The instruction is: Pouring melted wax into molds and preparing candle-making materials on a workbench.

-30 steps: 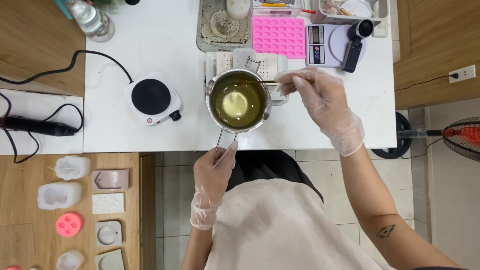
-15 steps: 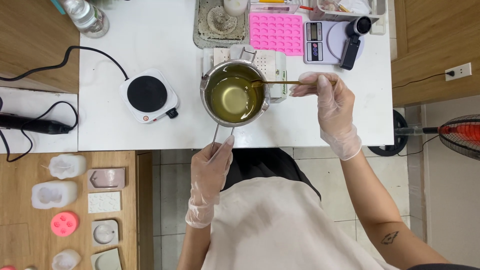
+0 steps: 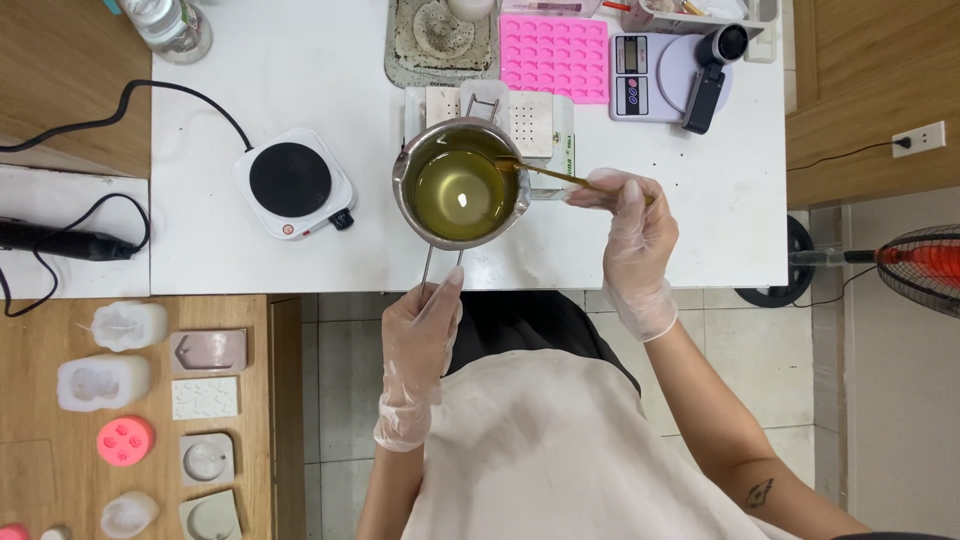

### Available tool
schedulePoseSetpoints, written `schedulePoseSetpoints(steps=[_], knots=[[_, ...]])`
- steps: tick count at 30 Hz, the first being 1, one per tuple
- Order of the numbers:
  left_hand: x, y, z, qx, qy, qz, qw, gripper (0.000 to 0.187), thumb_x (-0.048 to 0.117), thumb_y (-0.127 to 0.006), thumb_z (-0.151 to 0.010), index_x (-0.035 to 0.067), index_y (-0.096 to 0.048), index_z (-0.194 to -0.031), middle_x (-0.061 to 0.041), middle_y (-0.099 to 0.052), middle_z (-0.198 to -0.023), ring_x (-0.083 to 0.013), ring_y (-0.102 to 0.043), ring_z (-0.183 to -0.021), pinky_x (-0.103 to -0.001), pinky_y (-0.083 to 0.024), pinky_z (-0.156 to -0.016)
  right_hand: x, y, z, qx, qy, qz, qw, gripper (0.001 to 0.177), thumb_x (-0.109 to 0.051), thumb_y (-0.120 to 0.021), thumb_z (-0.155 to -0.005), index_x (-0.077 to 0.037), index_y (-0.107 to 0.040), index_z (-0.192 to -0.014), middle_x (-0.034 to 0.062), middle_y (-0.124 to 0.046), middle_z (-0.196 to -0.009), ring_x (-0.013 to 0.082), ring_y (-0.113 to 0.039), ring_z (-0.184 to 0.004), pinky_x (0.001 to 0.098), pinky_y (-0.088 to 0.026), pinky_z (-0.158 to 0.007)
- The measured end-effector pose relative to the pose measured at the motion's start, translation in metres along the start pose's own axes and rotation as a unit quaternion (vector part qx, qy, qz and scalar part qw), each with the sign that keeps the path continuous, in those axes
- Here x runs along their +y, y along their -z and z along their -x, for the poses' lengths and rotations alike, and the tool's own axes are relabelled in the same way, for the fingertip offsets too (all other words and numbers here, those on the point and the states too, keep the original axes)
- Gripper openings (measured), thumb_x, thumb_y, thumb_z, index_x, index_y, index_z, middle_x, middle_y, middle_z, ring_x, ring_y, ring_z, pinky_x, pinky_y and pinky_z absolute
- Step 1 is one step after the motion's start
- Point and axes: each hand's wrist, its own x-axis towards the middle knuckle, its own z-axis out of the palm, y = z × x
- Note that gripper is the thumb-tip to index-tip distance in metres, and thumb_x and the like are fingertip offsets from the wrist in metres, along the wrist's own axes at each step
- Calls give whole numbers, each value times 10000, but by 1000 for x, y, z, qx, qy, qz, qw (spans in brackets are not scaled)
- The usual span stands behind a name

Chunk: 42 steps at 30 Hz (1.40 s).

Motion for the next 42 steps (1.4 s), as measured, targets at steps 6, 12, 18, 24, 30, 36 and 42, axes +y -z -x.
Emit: schedulePoseSetpoints(steps=[6,12,18,24,30,36,42], knots=[[9,2,0,4,-11,1,1000,411,207,-779,-890,86,-584,-549,-30,-376,-424,-80,-341,-458,-205,-277,-442,-7,10,-22,-38,62,18,997,370,-206,-356,-1136,83,-545,-1004,291,-716,-840,394,-762,-792,452,-622,-767],[7,3,0,1,-2,11,1000,398,221,-783,-886,92,-597,-559,-29,-394,-437,-84,-346,-466,-208,-294,-450,-3,12,-23,-41,63,13,997,364,-215,-337,-1144,69,-524,-1015,282,-712,-839,382,-761,-802,446,-621,-775],[1,-1,-2,9,4,43,999,409,203,-776,-895,85,-583,-555,-26,-370,-432,-69,-316,-456,-202,-256,-434,-4,7,-16,-27,68,35,997,370,-227,-331,-1145,50,-527,-997,257,-714,-807,361,-762,-778,436,-624,-762],[2,-1,0,16,-1,42,999,407,196,-772,-894,86,-572,-557,-16,-359,-430,-63,-313,-441,-195,-240,-420,-1,2,-4,-21,84,45,995,369,-207,-322,-1140,55,-535,-994,252,-717,-802,363,-760,-758,442,-620,-744],[-6,-3,-5,22,-2,41,999,409,207,-774,-900,90,-580,-559,-20,-375,-421,-59,-316,-402,-198,-241,-382,-4,-9,4,-6,110,85,990,375,-196,-349,-1136,62,-567,-972,245,-724,-779,358,-761,-724,424,-610,-724],[-15,-5,-10,35,2,49,998,400,203,-765,-913,88,-583,-576,-12,-380,-427,-53,-330,-396,-190,-246,-375,2,-10,15,1,109,89,990,372,-175,-346,-1127,68,-579,-968,237,-730,-789,358,-764,-723,422,-610,-733],[-7,-7,-6,16,-2,17,1000,383,218,-749,-918,75,-612,-590,-20,-391,-434,-59,-340,-422,-203,-258,-392,-7,-27,26,-19,83,91,992,349,-174,-390,-1119,45,-605,-953,212,-742,-787,343,-768,-732,407,-600,-721]])
